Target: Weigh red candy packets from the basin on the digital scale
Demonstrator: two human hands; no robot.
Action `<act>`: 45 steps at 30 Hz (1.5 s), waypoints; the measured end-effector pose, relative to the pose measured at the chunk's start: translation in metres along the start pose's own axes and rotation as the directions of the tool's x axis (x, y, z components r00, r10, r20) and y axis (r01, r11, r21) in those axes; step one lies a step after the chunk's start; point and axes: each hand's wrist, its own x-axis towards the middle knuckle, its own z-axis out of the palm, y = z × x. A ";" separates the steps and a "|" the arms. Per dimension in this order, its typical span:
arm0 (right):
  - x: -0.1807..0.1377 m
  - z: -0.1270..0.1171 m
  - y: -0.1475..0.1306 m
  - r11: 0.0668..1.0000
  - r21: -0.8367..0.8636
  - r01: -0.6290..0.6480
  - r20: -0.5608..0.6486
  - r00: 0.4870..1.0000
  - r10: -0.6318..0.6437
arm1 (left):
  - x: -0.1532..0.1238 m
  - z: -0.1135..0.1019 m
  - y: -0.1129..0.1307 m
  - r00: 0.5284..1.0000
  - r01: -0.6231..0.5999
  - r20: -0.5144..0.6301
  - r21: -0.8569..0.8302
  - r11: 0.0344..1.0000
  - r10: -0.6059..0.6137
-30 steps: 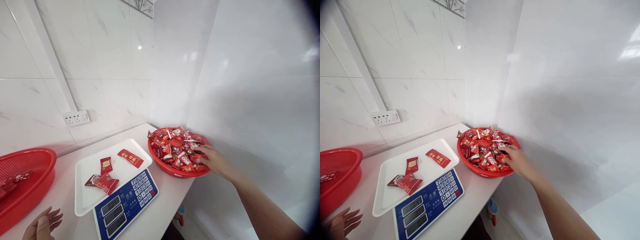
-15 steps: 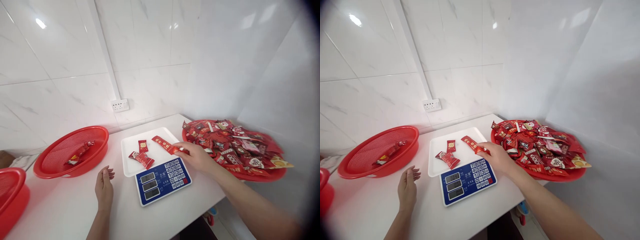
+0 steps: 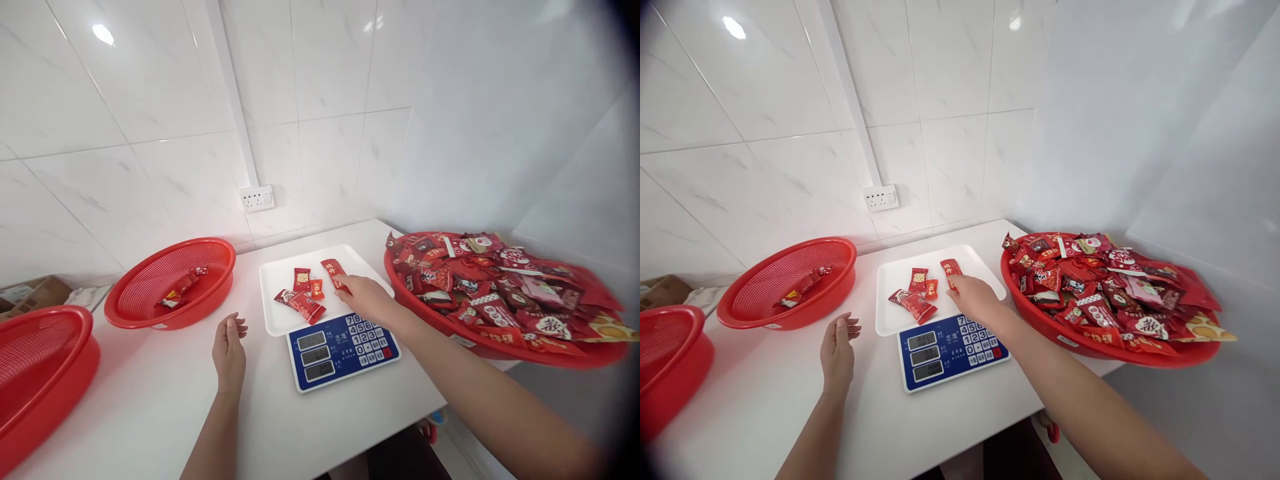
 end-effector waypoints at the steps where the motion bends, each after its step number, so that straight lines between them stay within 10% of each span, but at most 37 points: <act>1: 0.000 0.001 -0.004 0.999 0.026 0.020 -0.002 1.000 -0.020 | 0.000 0.000 0.000 1.000 0.000 0.000 0.000 1.000 0.000; 9: 0.014 0.020 -0.030 0.950 0.066 0.305 0.144 0.939 -0.311 | 0.001 0.000 -0.001 1.000 0.005 0.013 0.010 1.000 -0.005; 28: 0.020 0.024 -0.037 0.858 0.086 0.507 0.222 0.830 -0.513 | 0.001 0.000 -0.002 0.999 0.026 0.032 0.026 0.999 -0.027; 34: -0.015 0.000 -0.012 0.853 0.140 0.503 -0.166 0.861 -0.481 | 0.001 -0.002 -0.003 0.999 0.028 0.031 0.018 0.999 -0.029; 38: -0.062 -0.007 0.019 0.872 0.203 0.446 -0.557 0.785 -0.272 | 0.001 -0.001 -0.002 1.000 0.020 0.015 0.002 1.000 -0.020; 45: -0.124 0.030 0.060 0.937 0.286 0.202 -0.575 0.818 -0.001 | 0.001 0.000 -0.005 1.000 0.004 -0.020 0.021 1.000 -0.004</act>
